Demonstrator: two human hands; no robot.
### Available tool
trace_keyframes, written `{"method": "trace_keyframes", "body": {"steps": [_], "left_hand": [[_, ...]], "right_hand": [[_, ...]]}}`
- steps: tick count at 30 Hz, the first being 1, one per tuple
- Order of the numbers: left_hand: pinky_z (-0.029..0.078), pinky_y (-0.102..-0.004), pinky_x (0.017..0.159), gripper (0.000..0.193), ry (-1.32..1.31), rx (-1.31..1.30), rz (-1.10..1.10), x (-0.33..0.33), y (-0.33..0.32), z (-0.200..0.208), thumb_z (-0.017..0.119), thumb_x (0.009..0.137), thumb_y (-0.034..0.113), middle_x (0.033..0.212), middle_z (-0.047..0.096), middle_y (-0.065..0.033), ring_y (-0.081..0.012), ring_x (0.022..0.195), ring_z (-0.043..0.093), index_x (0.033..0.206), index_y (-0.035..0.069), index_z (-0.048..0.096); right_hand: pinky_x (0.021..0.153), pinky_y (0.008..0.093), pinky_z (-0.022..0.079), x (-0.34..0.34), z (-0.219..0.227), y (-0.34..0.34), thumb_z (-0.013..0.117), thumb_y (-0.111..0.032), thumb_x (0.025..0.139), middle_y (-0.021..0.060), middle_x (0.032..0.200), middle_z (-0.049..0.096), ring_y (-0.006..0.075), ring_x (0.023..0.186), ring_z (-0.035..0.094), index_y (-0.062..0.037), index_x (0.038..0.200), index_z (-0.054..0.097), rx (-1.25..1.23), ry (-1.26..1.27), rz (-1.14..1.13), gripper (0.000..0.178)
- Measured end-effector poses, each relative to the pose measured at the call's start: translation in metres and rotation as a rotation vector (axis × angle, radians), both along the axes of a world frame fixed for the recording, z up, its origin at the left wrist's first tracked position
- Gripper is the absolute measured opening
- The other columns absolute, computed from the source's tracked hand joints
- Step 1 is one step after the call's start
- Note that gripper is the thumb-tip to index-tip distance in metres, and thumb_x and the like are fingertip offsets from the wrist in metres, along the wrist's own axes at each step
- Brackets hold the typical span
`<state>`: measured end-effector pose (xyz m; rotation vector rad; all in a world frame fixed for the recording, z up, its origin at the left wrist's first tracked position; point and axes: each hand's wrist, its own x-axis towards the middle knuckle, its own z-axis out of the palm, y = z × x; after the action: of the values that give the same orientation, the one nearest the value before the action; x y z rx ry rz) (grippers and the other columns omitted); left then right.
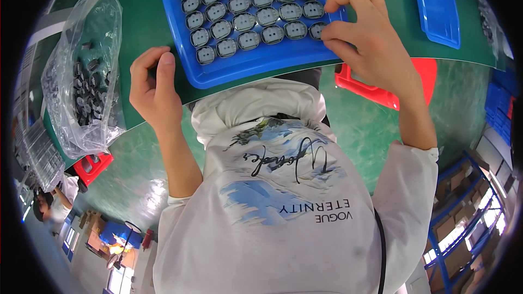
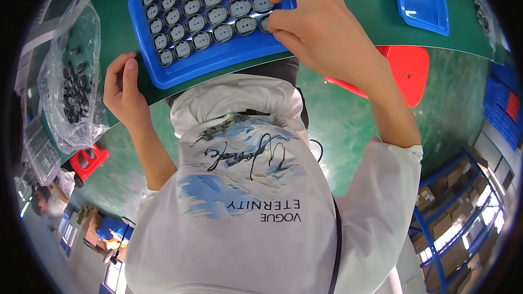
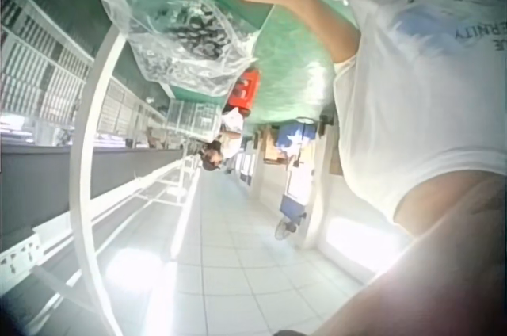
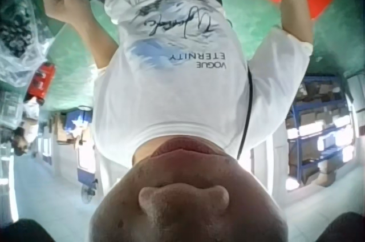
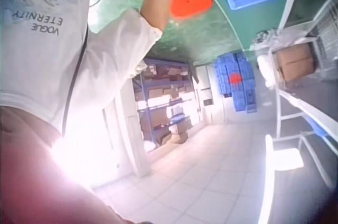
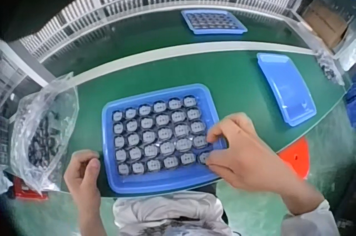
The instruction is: Manually placing small electronic components into a blue plastic organization tray.
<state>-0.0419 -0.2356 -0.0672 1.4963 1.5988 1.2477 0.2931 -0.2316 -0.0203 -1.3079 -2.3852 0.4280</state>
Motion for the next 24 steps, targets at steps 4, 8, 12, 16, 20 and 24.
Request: {"method": "trace_keyframes", "body": {"steps": [4, 8, 12, 16, 20, 24], "left_hand": [[0.049, -0.0251, 0.078, 0.012, -0.009, -0.014, 0.003, 0.0, -0.004, 0.001, 0.07, 0.092, 0.005, 0.109, 0.066, -0.0075, -0.0118, 0.091, 0.06, 0.102, -0.001, 0.07], [0.049, -0.0251, 0.076, 0.012, -0.016, -0.023, -0.022, 0.001, -0.004, -0.005, 0.071, 0.092, 0.005, 0.11, 0.066, -0.0075, -0.012, 0.09, 0.06, 0.102, -0.001, 0.07], [0.05, -0.0281, 0.086, 0.024, -0.004, -0.054, -0.021, -0.002, -0.005, 0.005, 0.069, 0.094, 0.01, 0.117, 0.066, -0.0108, -0.0151, 0.099, 0.061, 0.114, -0.002, 0.068], [0.043, -0.0342, 0.103, 0.044, -0.043, -0.018, -0.062, 0.018, 0.003, 0.013, 0.061, 0.099, 0.018, 0.134, 0.059, -0.0196, -0.0213, 0.118, 0.057, 0.137, -0.003, 0.052], [0.029, -0.0416, 0.116, 0.065, -0.483, -0.061, -0.159, 0.044, 0.006, 0.02, 0.045, 0.106, 0.029, 0.152, 0.036, -0.0302, -0.0318, 0.139, 0.041, 0.155, -0.004, 0.018], [0.031, -0.0442, 0.116, 0.069, -0.663, -0.135, -0.132, 0.042, 0.013, 0.024, 0.042, 0.107, 0.039, 0.15, 0.04, -0.0297, -0.033, 0.138, 0.042, 0.155, -0.003, 0.017]], "right_hand": [[0.099, 0.0422, 0.041, -0.001, 0.0, 0.001, 0.074, -0.005, 0.077, 0.0093, 0.118, 0.056, 0.0323, 0.117, 0.047, -0.0048, 0.085, 0.071, -0.052, -0.022, 0.026, 0.009], [0.099, 0.042, 0.041, 0.0, -0.006, 0.001, 0.074, -0.005, 0.077, 0.0093, 0.118, 0.056, 0.0325, 0.118, 0.047, -0.0045, 0.084, 0.071, -0.076, -0.041, 0.01, 0.008], [0.1, 0.0408, 0.041, -0.001, 0.003, 0.002, 0.075, -0.005, 0.077, 0.0089, 0.12, 0.057, 0.0316, 0.118, 0.048, -0.0057, 0.093, 0.071, -0.001, -0.053, 0.025, 0.016], [0.086, 0.0325, 0.049, 0.008, -0.005, 0.002, 0.072, -0.006, 0.085, 0.0072, 0.112, 0.062, 0.0208, 0.099, 0.059, -0.0052, 0.113, 0.068, 0.025, 0.183, -0.23, 0.029], [0.071, 0.0247, 0.049, 0.007, -0.004, 0.006, 0.068, -0.008, 0.092, 0.0041, 0.1, 0.063, 0.0105, 0.081, 0.06, -0.0004, 0.126, 0.062, -0.324, 0.421, -0.606, 0.035], [0.063, 0.0217, 0.046, -0.003, -0.01, 0.012, 0.064, -0.006, 0.094, 0.0018, 0.092, 0.061, 0.0054, 0.073, 0.055, 0.0051, 0.129, 0.057, -0.465, 0.521, -0.573, 0.038]]}}
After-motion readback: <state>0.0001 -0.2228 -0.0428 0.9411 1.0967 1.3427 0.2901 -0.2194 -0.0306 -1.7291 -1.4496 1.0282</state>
